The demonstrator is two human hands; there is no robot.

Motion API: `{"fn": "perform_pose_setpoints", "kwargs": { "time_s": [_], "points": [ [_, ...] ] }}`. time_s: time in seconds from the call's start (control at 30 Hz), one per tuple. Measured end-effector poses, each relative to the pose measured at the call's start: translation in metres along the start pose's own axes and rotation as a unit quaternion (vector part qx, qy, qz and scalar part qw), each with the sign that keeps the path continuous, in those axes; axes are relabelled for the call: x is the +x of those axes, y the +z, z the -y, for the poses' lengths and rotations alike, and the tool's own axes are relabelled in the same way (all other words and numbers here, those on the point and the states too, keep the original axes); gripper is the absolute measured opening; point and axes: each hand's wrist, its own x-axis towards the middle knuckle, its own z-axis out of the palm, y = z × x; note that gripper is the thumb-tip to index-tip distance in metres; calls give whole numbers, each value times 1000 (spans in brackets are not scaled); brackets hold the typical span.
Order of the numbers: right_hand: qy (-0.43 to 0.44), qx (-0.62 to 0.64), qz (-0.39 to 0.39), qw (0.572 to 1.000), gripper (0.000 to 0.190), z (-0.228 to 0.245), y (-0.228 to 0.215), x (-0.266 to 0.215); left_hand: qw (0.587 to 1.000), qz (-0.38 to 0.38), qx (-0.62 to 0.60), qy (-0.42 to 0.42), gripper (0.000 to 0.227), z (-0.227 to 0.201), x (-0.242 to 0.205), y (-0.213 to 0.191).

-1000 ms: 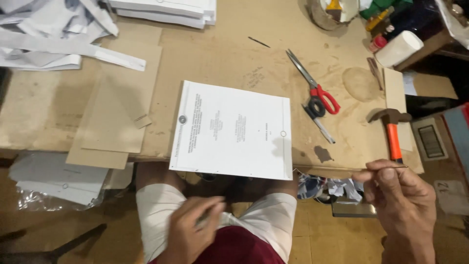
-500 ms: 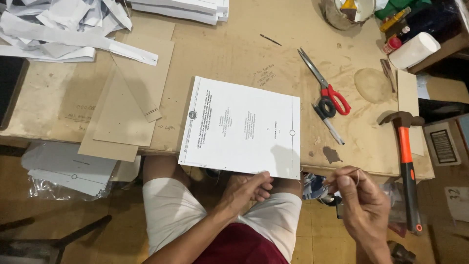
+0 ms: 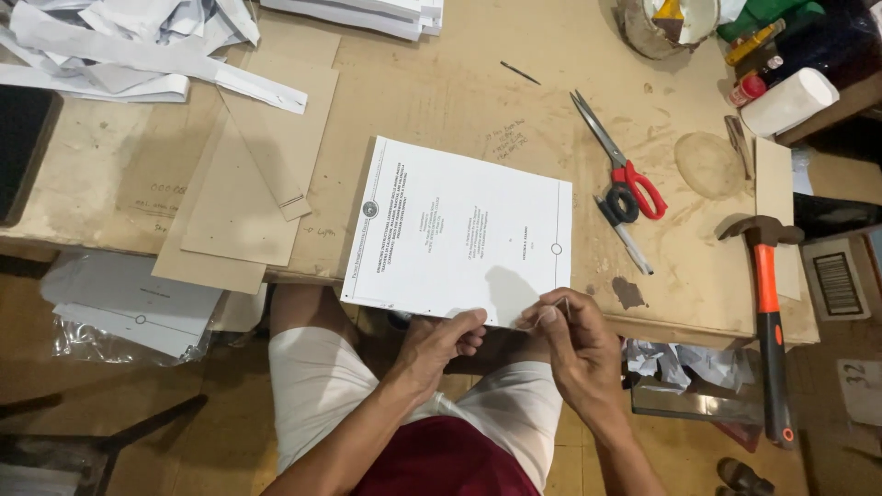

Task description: The person sits at a workbench and uses a needle and thread to sew a stack of papers together. They repeatedly pass the needle through the spine of the document and pull the thread tight to bind the pages.

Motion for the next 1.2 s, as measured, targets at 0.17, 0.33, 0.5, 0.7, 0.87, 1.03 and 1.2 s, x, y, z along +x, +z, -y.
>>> {"fn": "perform_pose_setpoints", "kwargs": {
  "time_s": [0.17, 0.33, 0.5, 0.7, 0.87, 1.03, 1.2],
  "points": [
    [5, -7, -5, 1000, 16, 5, 14, 7, 1000, 0, -10, -6, 15, 1, 1, -2],
    [11, 10, -10, 1000, 14, 3, 16, 9, 999, -17, 35, 15, 27, -15, -10, 9],
    [7, -18, -5, 1000, 14, 4, 14, 11, 997, -48, 65, -3, 29, -11, -6, 12],
    [-181, -248, 61, 950, 15, -13, 5, 7, 993, -67, 85, -42, 28, -31, -20, 19],
    [-287, -280, 115, 909, 61, -19, 6, 12, 991, -88, 92, -30, 32, -12, -11, 18],
    [-267, -321, 109, 902, 22, -35, 4, 4, 992, -111, 50, -25, 22, -28, -22, 27],
    [-378, -263, 40, 887, 76, -52, -1, 1, 993, -88, 73, 23, 39, -33, -23, 27]
  ]
}}
